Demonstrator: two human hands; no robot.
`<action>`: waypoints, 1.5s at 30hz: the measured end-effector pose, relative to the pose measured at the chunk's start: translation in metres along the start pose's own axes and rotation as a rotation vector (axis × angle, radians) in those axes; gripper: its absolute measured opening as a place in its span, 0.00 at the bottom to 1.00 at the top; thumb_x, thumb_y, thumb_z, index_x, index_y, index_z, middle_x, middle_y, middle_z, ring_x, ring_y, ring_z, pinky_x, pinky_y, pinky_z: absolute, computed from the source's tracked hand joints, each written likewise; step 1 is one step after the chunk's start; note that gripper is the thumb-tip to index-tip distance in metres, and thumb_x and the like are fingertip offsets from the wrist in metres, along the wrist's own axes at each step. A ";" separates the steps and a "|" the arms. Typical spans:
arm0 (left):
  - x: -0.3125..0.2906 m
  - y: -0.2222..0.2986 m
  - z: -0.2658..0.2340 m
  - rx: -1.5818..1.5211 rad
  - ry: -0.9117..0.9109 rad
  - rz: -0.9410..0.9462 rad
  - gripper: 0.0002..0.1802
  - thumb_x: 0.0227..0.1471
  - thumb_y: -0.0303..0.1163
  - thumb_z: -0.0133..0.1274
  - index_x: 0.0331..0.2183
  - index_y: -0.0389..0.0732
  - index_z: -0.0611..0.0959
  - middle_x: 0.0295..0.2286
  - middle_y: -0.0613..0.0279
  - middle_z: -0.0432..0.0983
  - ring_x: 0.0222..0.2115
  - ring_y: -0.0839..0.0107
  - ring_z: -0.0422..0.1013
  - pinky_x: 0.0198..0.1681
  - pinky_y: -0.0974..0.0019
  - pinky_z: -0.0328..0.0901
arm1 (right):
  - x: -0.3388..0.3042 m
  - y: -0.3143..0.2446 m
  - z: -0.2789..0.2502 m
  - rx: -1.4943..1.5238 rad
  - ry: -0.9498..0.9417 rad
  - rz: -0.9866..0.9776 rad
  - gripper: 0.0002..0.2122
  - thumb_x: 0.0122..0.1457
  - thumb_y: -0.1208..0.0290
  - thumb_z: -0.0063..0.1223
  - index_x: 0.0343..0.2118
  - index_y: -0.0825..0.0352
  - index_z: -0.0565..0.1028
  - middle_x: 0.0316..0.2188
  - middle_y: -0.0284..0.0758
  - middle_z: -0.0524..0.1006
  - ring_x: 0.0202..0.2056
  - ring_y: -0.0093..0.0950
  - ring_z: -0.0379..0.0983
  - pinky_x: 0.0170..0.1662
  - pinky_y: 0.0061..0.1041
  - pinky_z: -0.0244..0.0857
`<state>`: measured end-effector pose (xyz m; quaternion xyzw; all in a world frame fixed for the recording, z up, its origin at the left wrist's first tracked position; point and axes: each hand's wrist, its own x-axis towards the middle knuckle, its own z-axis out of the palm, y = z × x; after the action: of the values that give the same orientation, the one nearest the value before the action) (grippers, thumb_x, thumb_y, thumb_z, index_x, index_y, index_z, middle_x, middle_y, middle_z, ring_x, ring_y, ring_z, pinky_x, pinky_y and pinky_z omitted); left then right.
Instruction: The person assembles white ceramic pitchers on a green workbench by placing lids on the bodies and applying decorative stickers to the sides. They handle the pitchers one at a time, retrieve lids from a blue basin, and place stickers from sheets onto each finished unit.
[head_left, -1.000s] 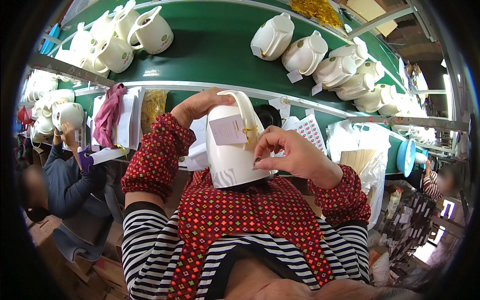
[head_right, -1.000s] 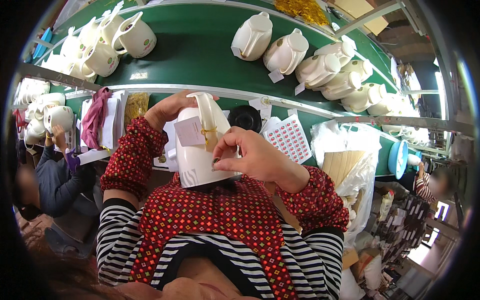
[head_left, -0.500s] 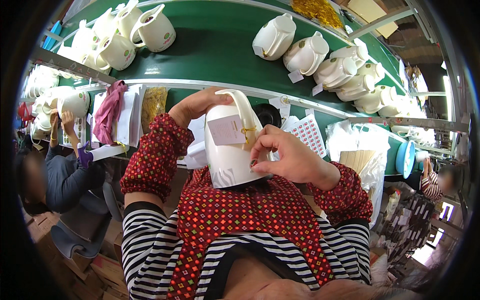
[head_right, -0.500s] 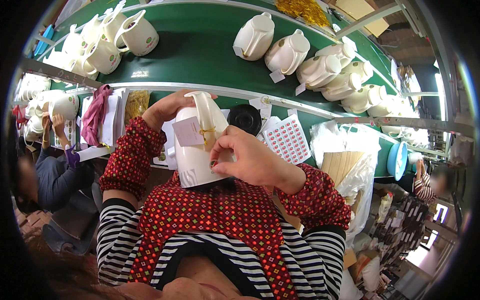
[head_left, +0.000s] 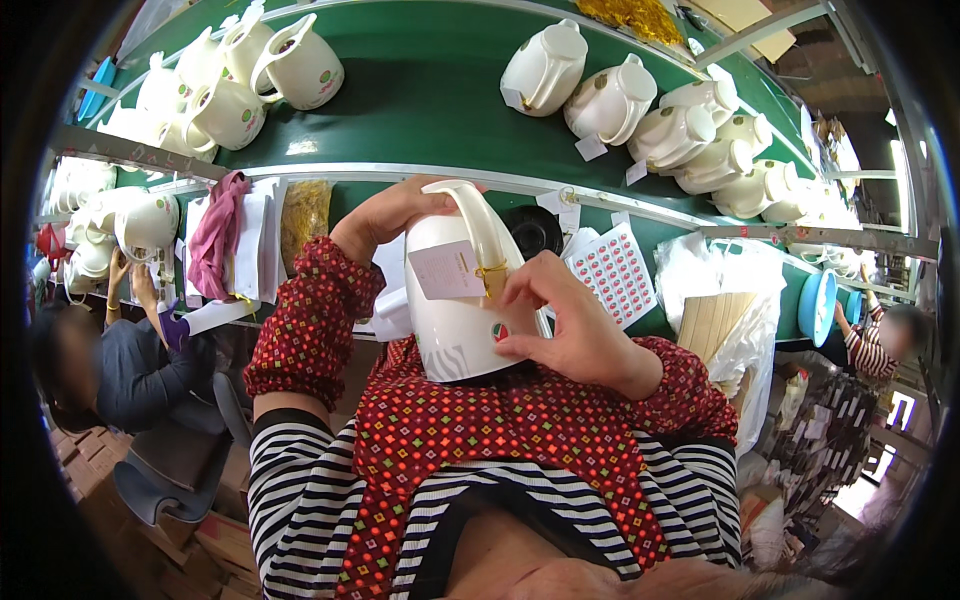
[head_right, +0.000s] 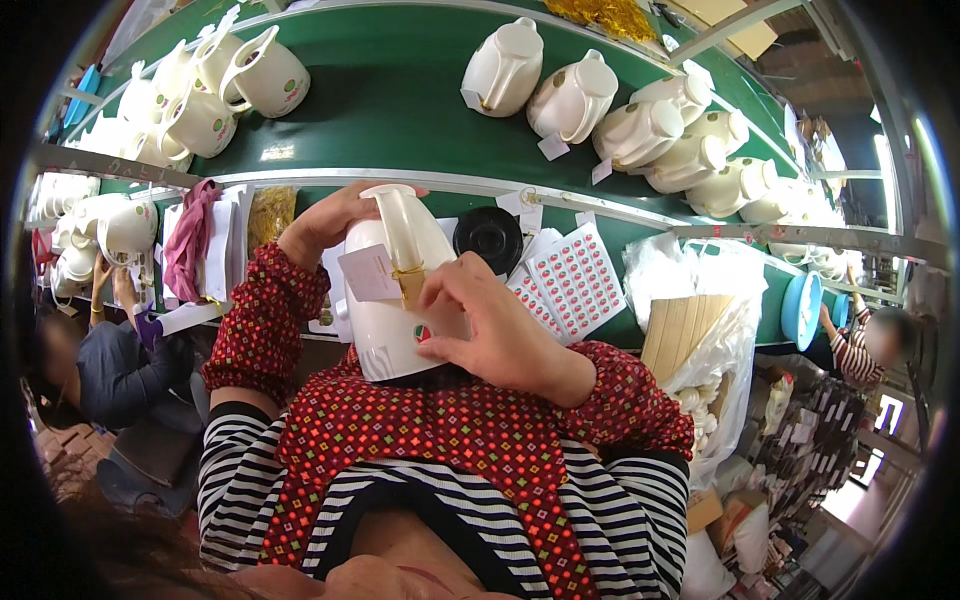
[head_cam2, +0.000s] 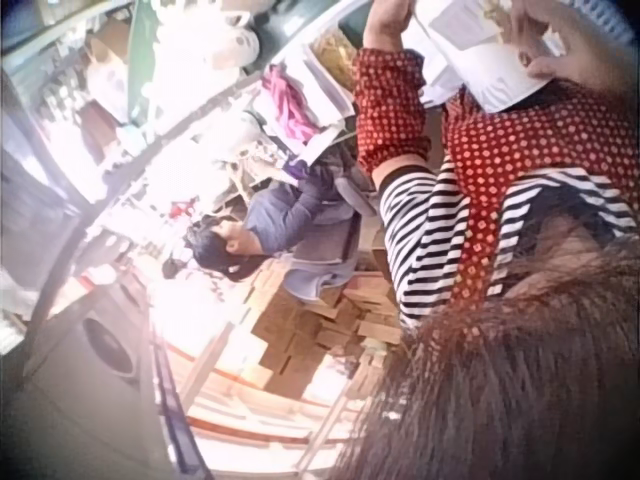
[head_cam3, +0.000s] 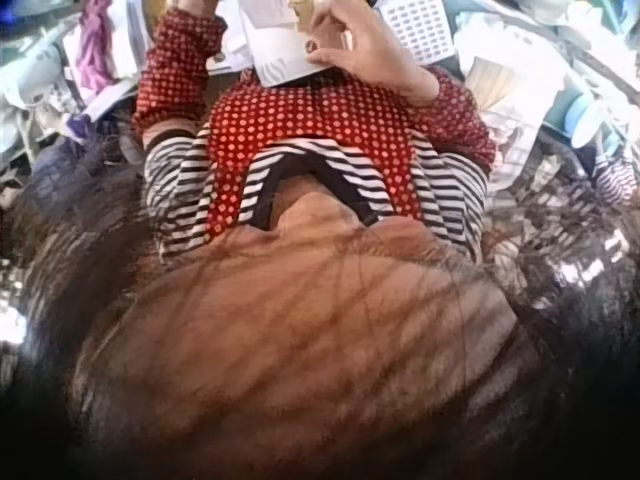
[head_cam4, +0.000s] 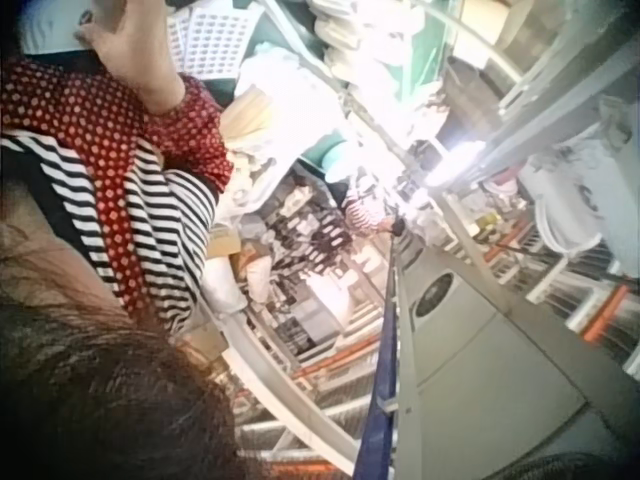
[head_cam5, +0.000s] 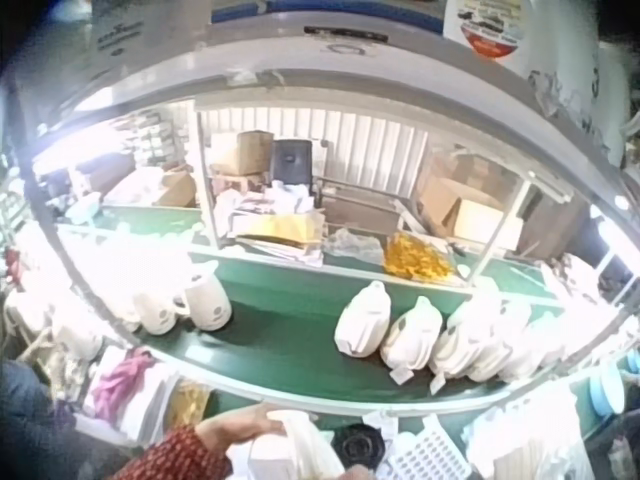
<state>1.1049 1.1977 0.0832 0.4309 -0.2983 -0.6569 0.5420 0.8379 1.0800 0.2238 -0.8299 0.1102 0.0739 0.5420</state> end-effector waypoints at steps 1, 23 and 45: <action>0.000 0.000 0.000 -0.017 -0.004 0.010 0.30 0.57 0.41 0.62 0.57 0.34 0.80 0.47 0.56 0.82 0.45 0.69 0.79 0.51 0.68 0.71 | -0.001 0.005 0.004 -0.014 0.036 0.014 0.26 0.52 0.66 0.74 0.50 0.67 0.72 0.46 0.40 0.68 0.51 0.37 0.68 0.57 0.33 0.63; 0.123 0.119 -0.061 1.558 0.538 0.507 0.50 0.28 0.34 0.75 0.59 0.47 0.77 0.52 0.50 0.74 0.58 0.46 0.66 0.62 0.49 0.63 | -0.030 0.176 0.004 0.587 0.529 0.445 0.38 0.59 0.60 0.70 0.66 0.69 0.61 0.53 0.44 0.72 0.47 0.32 0.76 0.49 0.34 0.73; 0.158 -0.010 -0.059 1.669 0.572 0.786 0.51 0.48 0.33 0.67 0.70 0.41 0.61 0.69 0.40 0.48 0.69 0.38 0.50 0.69 0.35 0.49 | -0.299 0.182 0.213 0.097 1.504 1.106 0.31 0.52 0.59 0.71 0.56 0.67 0.72 0.51 0.48 0.73 0.47 0.46 0.76 0.52 0.39 0.73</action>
<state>1.1467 1.0515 0.0098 0.6904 -0.6488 0.1249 0.2946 0.5011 1.2351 0.0496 -0.4658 0.8142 -0.2401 0.2500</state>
